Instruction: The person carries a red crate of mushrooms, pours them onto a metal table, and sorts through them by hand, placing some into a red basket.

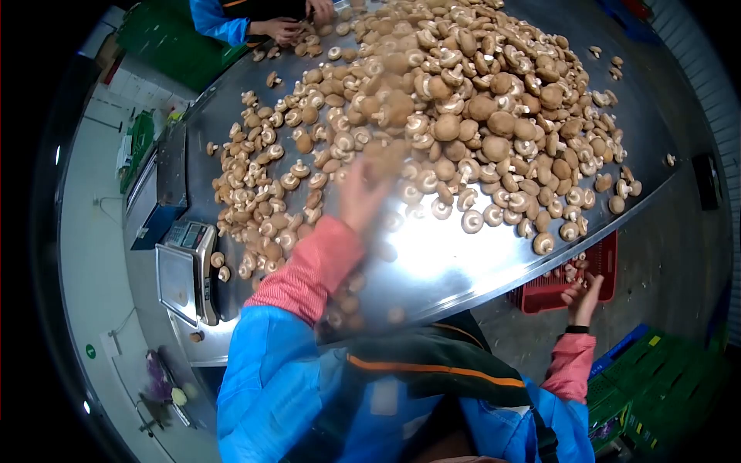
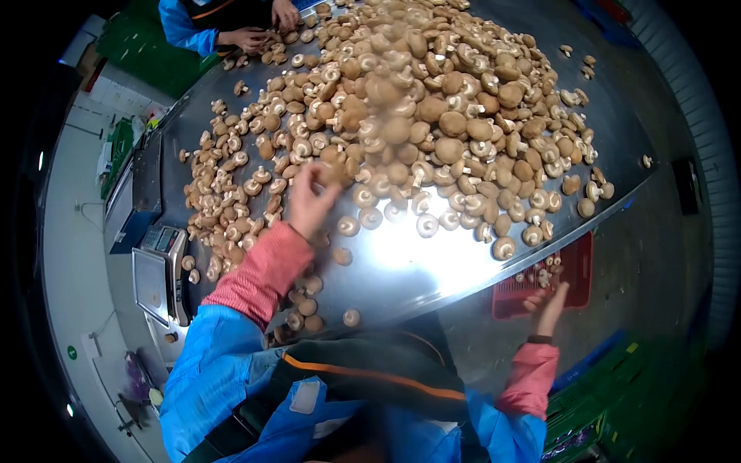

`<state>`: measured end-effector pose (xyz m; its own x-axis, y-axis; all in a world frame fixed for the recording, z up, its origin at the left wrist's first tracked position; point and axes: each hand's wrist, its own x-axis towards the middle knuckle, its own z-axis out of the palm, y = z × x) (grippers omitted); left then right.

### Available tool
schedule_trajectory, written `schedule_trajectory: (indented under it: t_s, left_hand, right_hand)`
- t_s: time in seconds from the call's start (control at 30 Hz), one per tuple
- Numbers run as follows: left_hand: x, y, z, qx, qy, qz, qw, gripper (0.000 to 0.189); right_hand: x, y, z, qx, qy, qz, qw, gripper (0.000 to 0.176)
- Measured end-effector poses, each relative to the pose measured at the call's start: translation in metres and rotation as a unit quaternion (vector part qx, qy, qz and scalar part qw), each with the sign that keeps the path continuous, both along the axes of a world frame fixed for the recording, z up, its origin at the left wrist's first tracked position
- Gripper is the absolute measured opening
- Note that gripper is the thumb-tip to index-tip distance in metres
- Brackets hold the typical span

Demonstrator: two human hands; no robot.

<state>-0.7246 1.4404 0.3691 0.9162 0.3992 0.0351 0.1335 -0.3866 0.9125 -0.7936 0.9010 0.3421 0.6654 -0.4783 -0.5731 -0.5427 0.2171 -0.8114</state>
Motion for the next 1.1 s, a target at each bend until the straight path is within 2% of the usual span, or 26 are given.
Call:
schedule_trajectory:
  t_s: [0.03, 0.07, 0.1, 0.13, 0.17, 0.2, 0.23, 0.3, 0.37, 0.4, 0.43, 0.5, 0.57, 0.6, 0.7, 0.73, 0.83, 0.87, 0.97, 1.0, 1.03, 1.07, 1.1]
  left_hand:
    - [-0.018, -0.016, 0.008, -0.041, 0.054, -0.081, 0.994, 0.041]
    - [-0.036, -0.038, 0.004, -0.024, 0.071, -0.113, 0.991, 0.041]
    - [-0.048, -0.054, 0.005, -0.040, 0.009, -0.206, 0.978, 0.040]
    - [-0.059, -0.074, -0.001, -0.104, -0.011, -0.261, 0.960, 0.043]
    - [-0.064, -0.090, -0.004, -0.020, -0.010, -0.316, 0.948, 0.040]
    - [-0.062, -0.099, 0.004, -0.018, -0.054, -0.357, 0.932, 0.037]
    - [-0.060, -0.102, 0.013, -0.016, -0.099, -0.397, 0.913, 0.034]
    - [-0.034, -0.082, 0.014, 0.111, -0.164, -0.311, 0.930, 0.025]
    - [0.009, -0.038, -0.002, 0.085, -0.091, -0.167, 0.978, 0.028]
    - [0.045, -0.002, -0.015, 0.256, -0.060, -0.162, 0.951, 0.031]
    - [0.061, 0.022, -0.032, 0.312, -0.103, -0.097, 0.940, 0.037]
    - [0.075, 0.057, -0.057, 0.386, 0.013, -0.153, 0.910, 0.055]
    - [0.084, 0.071, -0.069, 0.462, 0.081, -0.230, 0.853, 0.066]
    - [0.086, 0.071, -0.064, 0.456, 0.115, -0.244, 0.848, 0.076]
    - [0.095, 0.067, -0.047, 0.426, 0.143, -0.251, 0.857, 0.073]
    - [0.095, 0.062, -0.059, 0.406, 0.129, -0.215, 0.879, 0.066]
    - [0.083, 0.056, -0.078, 0.400, 0.128, -0.190, 0.888, 0.057]
    - [0.075, 0.058, -0.080, 0.401, 0.091, -0.170, 0.895, 0.051]
    - [0.047, 0.066, -0.076, 0.262, -0.007, -0.107, 0.959, 0.048]
    - [0.035, 0.064, -0.066, 0.269, -0.030, -0.073, 0.960, 0.047]
    - [0.019, 0.056, -0.047, 0.213, -0.029, -0.087, 0.973, 0.047]
    - [0.002, 0.042, -0.024, 0.156, -0.029, -0.101, 0.982, 0.046]
    - [-0.016, 0.027, -0.007, 0.098, -0.028, -0.113, 0.988, 0.046]
  right_hand:
    - [0.007, 0.046, 0.017, -0.013, -0.020, 0.055, 0.998, 0.066]
    - [0.008, 0.080, 0.024, 0.034, -0.028, 0.142, 0.989, 0.070]
    - [0.009, 0.114, 0.031, 0.081, -0.038, 0.233, 0.968, 0.073]
    - [0.010, 0.148, 0.038, 0.124, -0.050, 0.317, 0.939, 0.077]
    - [0.010, 0.178, 0.048, 0.209, -0.065, 0.356, 0.909, 0.053]
    - [0.019, 0.203, 0.059, 0.255, 0.017, 0.382, 0.888, 0.054]
    - [0.022, 0.220, 0.064, 0.283, 0.027, 0.401, 0.871, 0.045]
    - [0.022, 0.221, 0.052, 0.295, 0.008, 0.398, 0.869, 0.032]
    - [0.017, 0.216, 0.048, 0.296, -0.001, 0.392, 0.871, 0.028]
    - [0.014, 0.211, 0.048, 0.296, 0.014, 0.391, 0.871, 0.028]
    - [0.010, 0.206, 0.049, 0.296, 0.029, 0.389, 0.872, 0.028]
    - [0.000, 0.191, 0.024, 0.298, 0.017, 0.428, 0.853, 0.025]
    - [-0.006, 0.196, 0.022, 0.297, 0.035, 0.430, 0.852, 0.023]
    - [-0.010, 0.201, 0.022, 0.314, 0.031, 0.414, 0.854, 0.022]
    - [-0.010, 0.211, 0.017, 0.318, 0.053, 0.394, 0.860, 0.022]
    - [-0.010, 0.212, 0.013, 0.305, 0.051, 0.413, 0.857, 0.023]
    - [-0.014, 0.217, 0.013, 0.311, 0.052, 0.417, 0.852, 0.023]
    - [-0.015, 0.218, 0.013, 0.311, 0.049, 0.422, 0.850, 0.024]
    - [-0.011, 0.222, 0.014, 0.318, 0.043, 0.435, 0.841, 0.025]
    - [-0.010, 0.226, 0.017, 0.328, 0.042, 0.439, 0.835, 0.025]
    - [-0.009, 0.228, 0.018, 0.338, 0.041, 0.442, 0.830, 0.026]
    - [-0.007, 0.225, 0.006, 0.316, 0.025, 0.503, 0.804, 0.045]
    - [-0.006, 0.230, 0.008, 0.339, 0.035, 0.498, 0.797, 0.054]
